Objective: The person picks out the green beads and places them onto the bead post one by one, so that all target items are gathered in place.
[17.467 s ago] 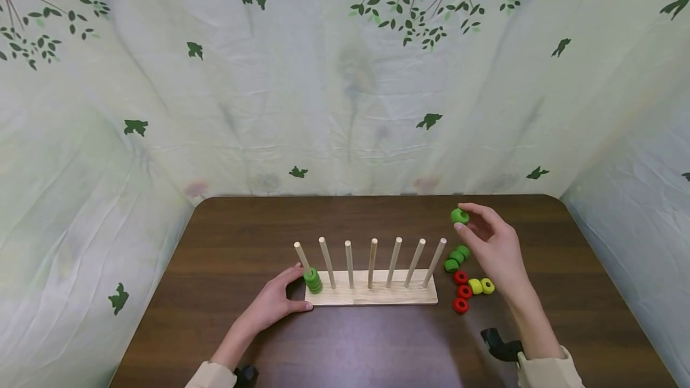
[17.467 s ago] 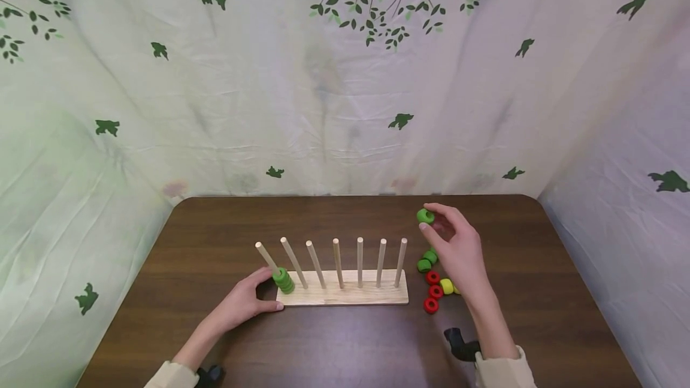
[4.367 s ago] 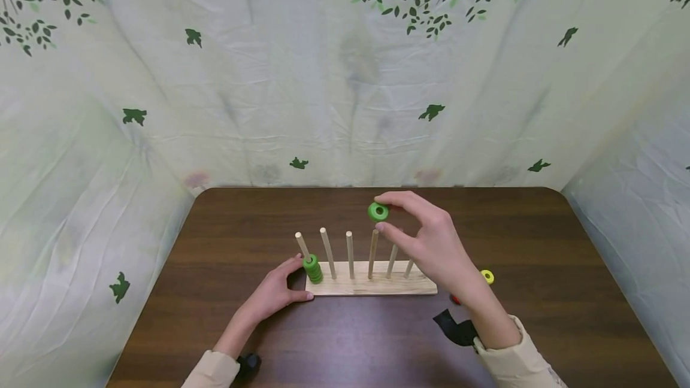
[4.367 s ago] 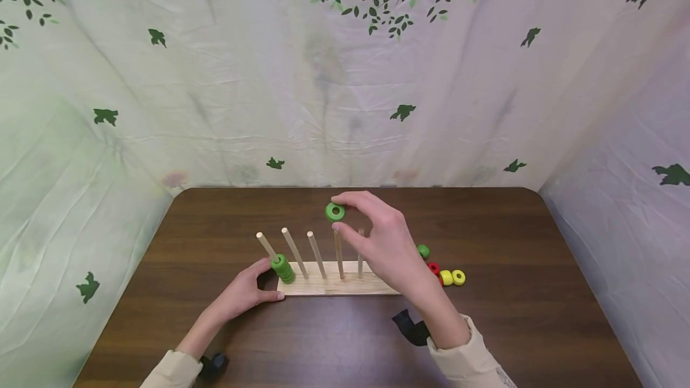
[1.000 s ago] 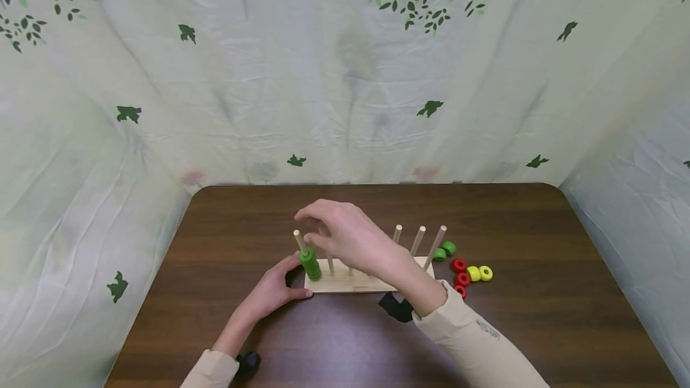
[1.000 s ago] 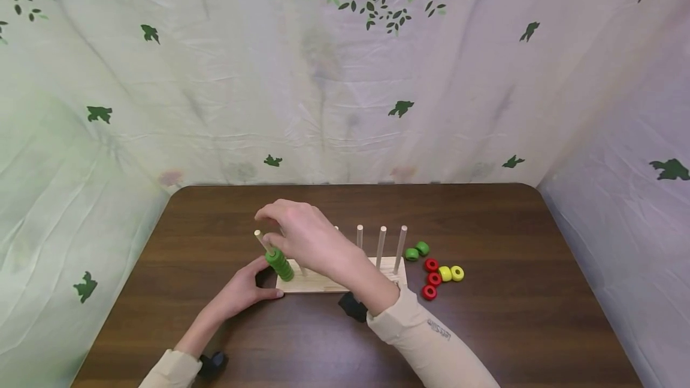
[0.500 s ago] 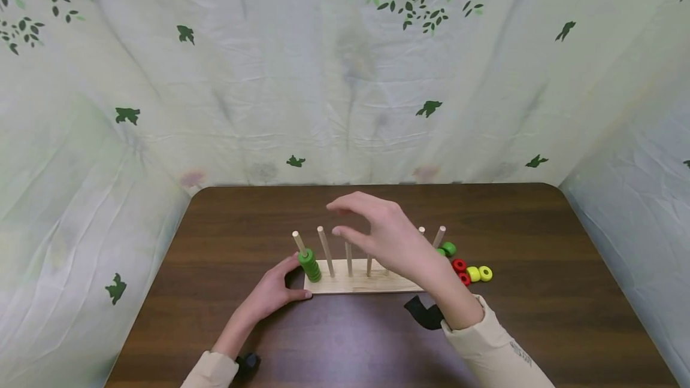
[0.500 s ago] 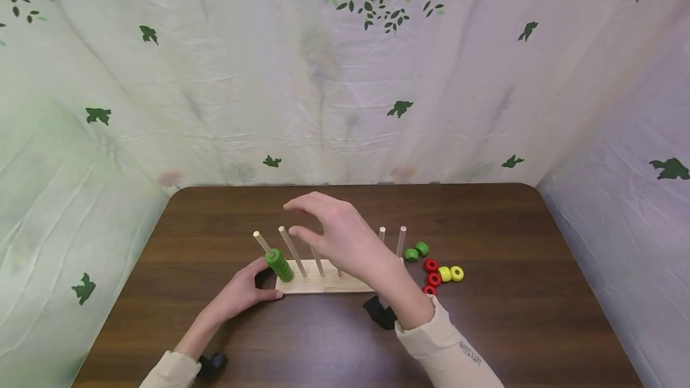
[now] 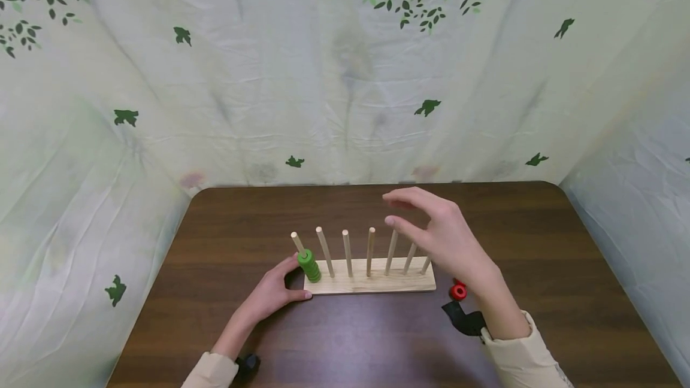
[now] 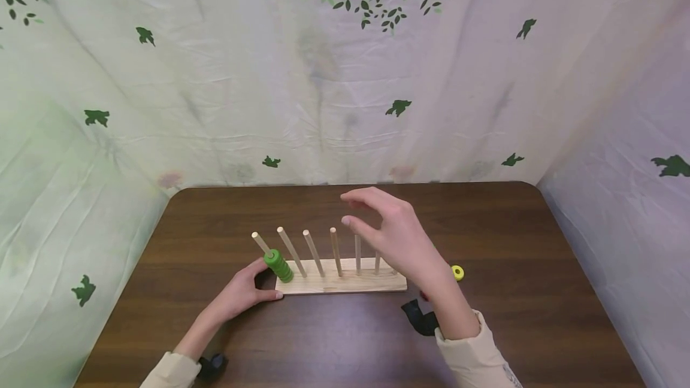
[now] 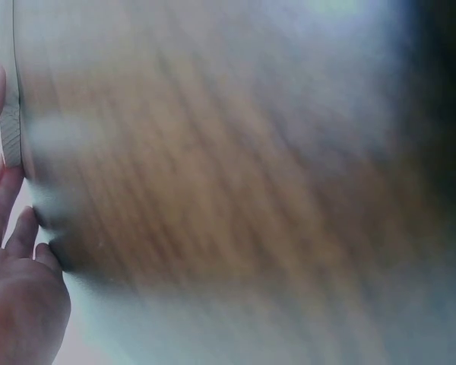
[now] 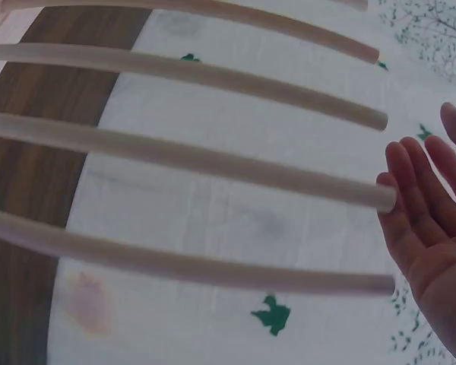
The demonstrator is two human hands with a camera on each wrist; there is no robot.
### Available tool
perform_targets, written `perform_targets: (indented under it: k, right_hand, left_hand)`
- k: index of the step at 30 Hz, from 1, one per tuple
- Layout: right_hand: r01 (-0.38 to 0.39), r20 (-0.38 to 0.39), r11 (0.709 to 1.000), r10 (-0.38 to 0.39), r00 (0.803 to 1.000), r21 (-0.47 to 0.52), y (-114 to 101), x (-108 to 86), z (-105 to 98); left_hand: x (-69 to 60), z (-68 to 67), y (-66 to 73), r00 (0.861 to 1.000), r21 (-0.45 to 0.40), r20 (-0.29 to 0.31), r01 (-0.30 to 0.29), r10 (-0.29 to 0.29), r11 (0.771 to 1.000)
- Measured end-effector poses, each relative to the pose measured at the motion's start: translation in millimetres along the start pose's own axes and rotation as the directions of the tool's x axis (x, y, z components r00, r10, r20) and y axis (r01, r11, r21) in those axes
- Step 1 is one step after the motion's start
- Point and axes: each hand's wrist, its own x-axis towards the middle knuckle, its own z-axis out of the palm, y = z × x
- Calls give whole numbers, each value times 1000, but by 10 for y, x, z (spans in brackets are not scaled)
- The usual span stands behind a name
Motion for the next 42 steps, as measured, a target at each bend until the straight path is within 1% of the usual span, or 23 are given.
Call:
perform_targets:
  k: [6,9,11,14,17,19,21,25,30,31,34,38,42]
  right_hand:
    - [-90,-38,995,92,995,46,158,-118,-62]
    - [-138,-68,987,143,987,77,245,-180,-83]
    - [-166,-89,978,178,980,124,293,-219,-93]
    - [-203,-122,953,234,965,224,319,-269,-111]
    - [-223,-146,917,283,948,330,357,-322,-113]
    - [-240,-158,902,312,937,359,426,-371,-102]
    - [-260,-160,887,341,926,382,544,-427,-76]
    - [-300,-156,873,382,911,386,779,-528,-14]
    - [-367,-150,874,429,891,319,998,-646,45]
    - [-382,-148,871,440,886,307,1038,-668,56]
    - [-405,-140,865,458,878,296,1168,-726,85]
    - [-415,-121,865,461,879,283,1348,-798,109]
    - [-439,-73,866,466,882,239,1534,-868,115]
  left_hand:
    - [-2,4,1,1000,-5,3,11,-11,1000]
    - [-6,4,4,1000,-2,-1,15,-15,1000]
    - [-9,3,5,1000,-1,-4,15,-15,1000]
    - [-15,2,4,1000,1,-7,17,-17,1000]
    - [-15,-2,1,1000,0,-4,19,-19,1000]
    - [-13,-4,-2,1000,1,0,22,-22,1000]
    - [-10,-8,-2,1000,0,7,28,-28,1000]
    - [-7,-12,-6,1000,1,6,25,-25,1000]
    - [-5,-15,0,1000,2,4,22,-22,1000]
    - [-6,-16,2,1000,3,5,22,-22,1000]
    - [-5,-18,3,1000,4,6,27,-27,1000]
    - [-5,-20,4,1000,5,-2,19,-19,1000]
    - [0,-16,8,1000,8,-4,13,-13,1000]
